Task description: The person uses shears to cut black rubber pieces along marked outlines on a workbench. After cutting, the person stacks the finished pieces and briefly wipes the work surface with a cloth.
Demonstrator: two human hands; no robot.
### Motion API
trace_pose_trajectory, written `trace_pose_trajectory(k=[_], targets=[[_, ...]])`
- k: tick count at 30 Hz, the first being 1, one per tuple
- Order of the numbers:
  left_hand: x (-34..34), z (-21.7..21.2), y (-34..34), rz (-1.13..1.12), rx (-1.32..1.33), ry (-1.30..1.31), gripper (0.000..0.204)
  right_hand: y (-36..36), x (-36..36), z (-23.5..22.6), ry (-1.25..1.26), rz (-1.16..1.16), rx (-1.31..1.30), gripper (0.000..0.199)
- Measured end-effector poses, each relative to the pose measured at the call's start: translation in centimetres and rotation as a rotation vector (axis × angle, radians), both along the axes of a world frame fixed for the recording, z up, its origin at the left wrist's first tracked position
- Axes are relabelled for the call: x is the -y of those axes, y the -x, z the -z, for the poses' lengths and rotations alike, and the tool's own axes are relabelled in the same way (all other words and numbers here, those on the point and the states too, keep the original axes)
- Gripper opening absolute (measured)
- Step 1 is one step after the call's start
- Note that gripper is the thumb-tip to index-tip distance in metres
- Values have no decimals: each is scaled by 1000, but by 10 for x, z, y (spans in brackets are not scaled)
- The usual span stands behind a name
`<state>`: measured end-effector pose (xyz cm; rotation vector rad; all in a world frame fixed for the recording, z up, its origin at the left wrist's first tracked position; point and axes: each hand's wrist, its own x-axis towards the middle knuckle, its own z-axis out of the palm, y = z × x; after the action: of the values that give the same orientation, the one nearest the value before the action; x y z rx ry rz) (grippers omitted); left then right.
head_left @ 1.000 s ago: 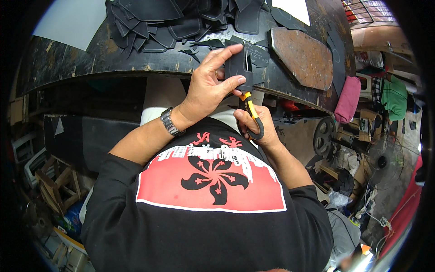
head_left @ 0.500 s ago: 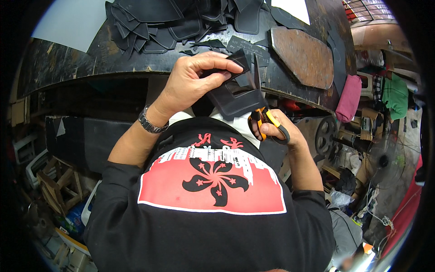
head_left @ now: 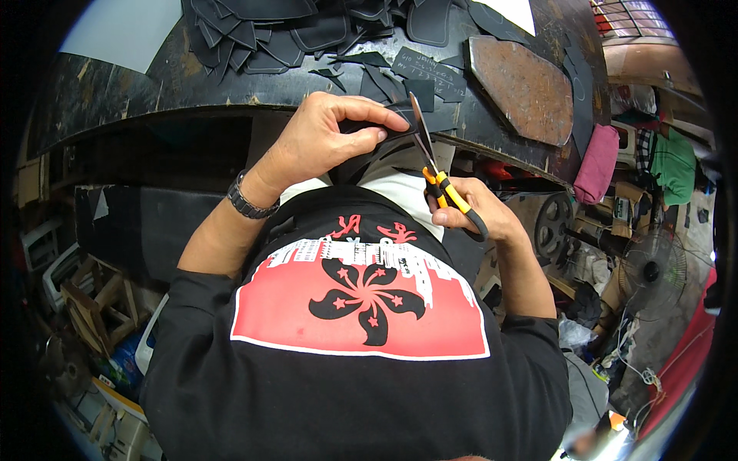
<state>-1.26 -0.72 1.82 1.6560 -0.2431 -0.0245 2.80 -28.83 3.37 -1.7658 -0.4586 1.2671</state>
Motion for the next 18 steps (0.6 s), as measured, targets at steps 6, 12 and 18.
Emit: trace_pose_trajectory(k=[6, 12, 18], targets=[[1, 1, 1, 24, -70, 24, 23, 1, -5, -2, 29, 16, 41, 43], [-2, 1, 1, 51, -37, 11, 23, 0, -3, -2, 79, 26, -108, 53], [-2, 1, 2, 70, -38, -15, 22, 4, -4, 6, -58, 28, -61, 55]])
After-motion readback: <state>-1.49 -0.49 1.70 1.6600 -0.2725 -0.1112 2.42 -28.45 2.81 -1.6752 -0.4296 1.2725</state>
